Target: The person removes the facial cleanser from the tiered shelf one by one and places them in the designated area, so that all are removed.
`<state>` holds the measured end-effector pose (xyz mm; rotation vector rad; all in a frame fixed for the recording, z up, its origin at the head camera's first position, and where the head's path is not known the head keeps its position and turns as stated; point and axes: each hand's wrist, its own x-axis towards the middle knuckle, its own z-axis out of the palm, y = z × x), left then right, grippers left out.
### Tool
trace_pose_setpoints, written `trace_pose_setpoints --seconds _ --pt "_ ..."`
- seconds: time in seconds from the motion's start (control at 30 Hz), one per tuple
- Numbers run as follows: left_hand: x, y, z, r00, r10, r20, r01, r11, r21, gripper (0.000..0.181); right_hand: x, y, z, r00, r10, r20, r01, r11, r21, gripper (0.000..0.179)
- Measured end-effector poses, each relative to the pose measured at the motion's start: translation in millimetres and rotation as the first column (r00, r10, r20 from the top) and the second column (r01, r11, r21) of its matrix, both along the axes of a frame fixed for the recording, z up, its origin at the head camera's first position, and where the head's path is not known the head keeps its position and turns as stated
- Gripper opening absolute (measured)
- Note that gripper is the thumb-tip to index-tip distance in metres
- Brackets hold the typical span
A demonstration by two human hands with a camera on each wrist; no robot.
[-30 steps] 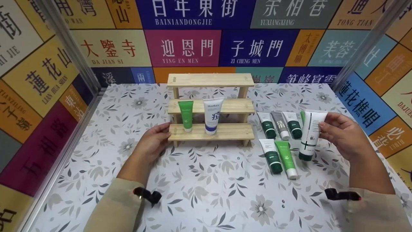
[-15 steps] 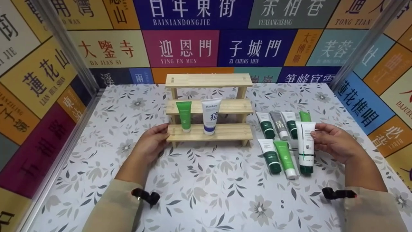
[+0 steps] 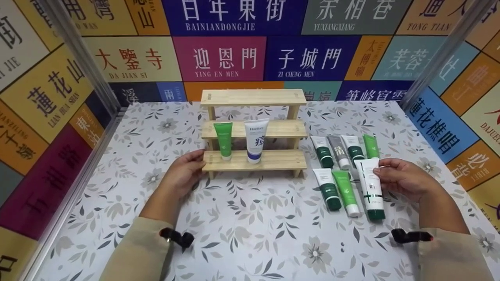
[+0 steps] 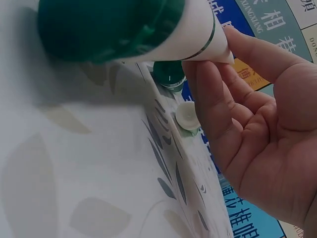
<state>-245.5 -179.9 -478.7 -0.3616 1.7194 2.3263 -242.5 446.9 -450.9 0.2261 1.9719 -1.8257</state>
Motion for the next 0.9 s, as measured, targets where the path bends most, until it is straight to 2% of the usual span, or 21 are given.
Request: trace_pose_setpoints --seconds 0.2,0.4,0.9 --pt "-0.2 0.5 0.4 1.000 -0.005 0.003 0.005 1.000 -0.011 0.059 -1.0 -0.3 -5.1 0.998 0.021 0.051 -0.022 0.999 0.026 0.014" --pt "-1.6 -0.5 0.4 1.000 -0.005 0.005 0.005 1.000 -0.014 0.060 -1.8 -3.3 -6.6 0.998 0.010 0.063 -0.013 0.999 0.034 0.012" --pt "-0.7 -1.1 0.4 1.000 -0.003 0.000 0.003 1.000 -0.019 0.061 -4.1 -7.0 -12.7 0.995 0.048 0.085 -0.058 0.992 0.115 0.010"
